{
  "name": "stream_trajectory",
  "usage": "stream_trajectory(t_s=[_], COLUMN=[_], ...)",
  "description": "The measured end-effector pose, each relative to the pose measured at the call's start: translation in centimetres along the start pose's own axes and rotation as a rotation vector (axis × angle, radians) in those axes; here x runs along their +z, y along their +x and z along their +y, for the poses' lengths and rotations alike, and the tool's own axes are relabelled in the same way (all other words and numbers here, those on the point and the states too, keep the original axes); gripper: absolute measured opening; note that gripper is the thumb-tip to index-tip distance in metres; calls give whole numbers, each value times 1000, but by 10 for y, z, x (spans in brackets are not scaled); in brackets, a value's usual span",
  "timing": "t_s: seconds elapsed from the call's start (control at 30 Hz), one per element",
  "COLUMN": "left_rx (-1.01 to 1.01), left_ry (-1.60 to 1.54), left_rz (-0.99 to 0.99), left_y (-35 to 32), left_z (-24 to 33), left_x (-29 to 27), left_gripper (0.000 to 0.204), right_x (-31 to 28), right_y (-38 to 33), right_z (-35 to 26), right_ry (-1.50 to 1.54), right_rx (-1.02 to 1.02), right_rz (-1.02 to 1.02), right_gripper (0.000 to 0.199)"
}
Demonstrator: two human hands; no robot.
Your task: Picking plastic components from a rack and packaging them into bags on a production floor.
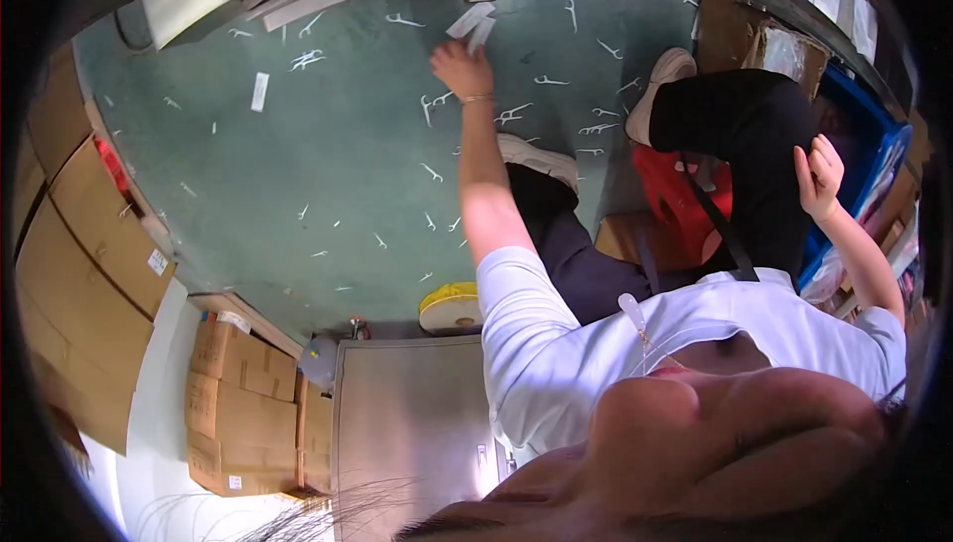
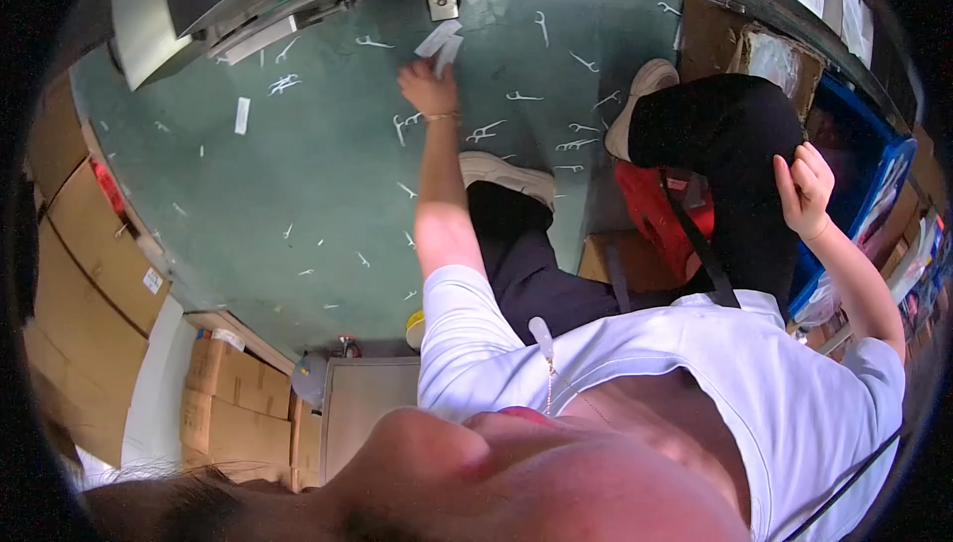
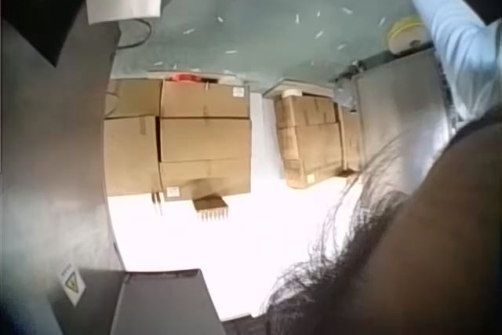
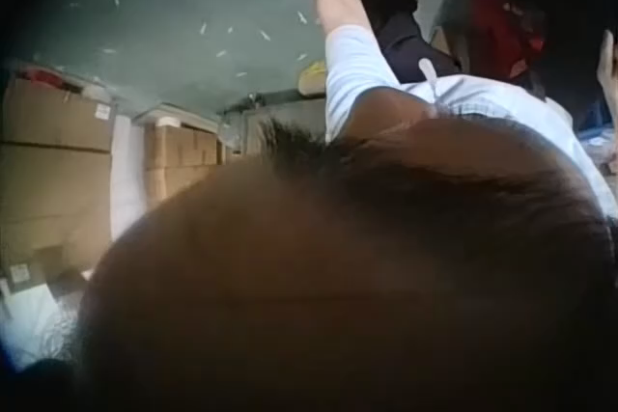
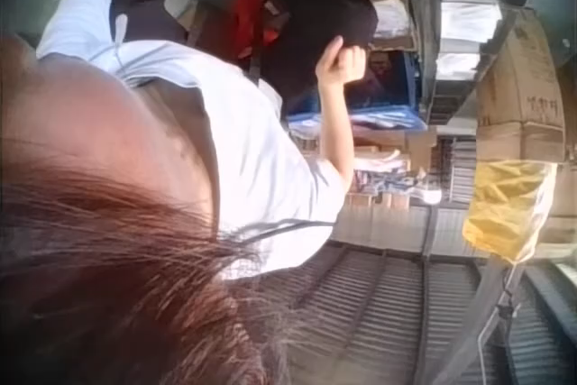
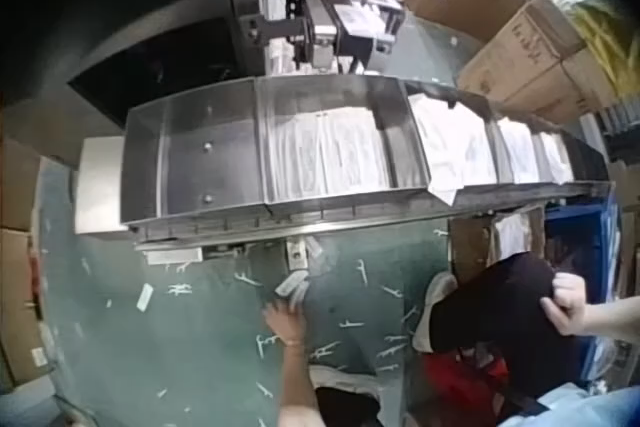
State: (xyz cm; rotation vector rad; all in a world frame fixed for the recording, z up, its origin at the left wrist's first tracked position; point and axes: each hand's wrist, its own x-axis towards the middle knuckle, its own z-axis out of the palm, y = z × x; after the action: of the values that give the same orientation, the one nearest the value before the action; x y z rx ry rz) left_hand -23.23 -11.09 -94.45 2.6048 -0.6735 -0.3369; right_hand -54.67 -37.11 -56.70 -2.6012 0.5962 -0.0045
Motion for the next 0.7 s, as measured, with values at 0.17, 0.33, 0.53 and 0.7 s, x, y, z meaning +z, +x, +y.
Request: stream_trajectory(t_s=[0.17,0.33,0.53,0.7], left_rx=[-9,70,-350,-780], left_ry=[51,112,-991,-770], left_rz=[45,-74,-85,243], left_y=[40,26,7,56], left_z=[-1,-2,91,171], left_x=[-9,11,51,86], left_gripper=[36,29,27,41], right_x=[3,7,4,5], right_y=[1,-7,-14,-23], right_z=[1,2,-2,-1], right_ry=[-36,-37,-52,-64], right_rx=[-38,-22,1,-10], right_rz=[46,79,98,106], right_gripper=[36,37,36,36])
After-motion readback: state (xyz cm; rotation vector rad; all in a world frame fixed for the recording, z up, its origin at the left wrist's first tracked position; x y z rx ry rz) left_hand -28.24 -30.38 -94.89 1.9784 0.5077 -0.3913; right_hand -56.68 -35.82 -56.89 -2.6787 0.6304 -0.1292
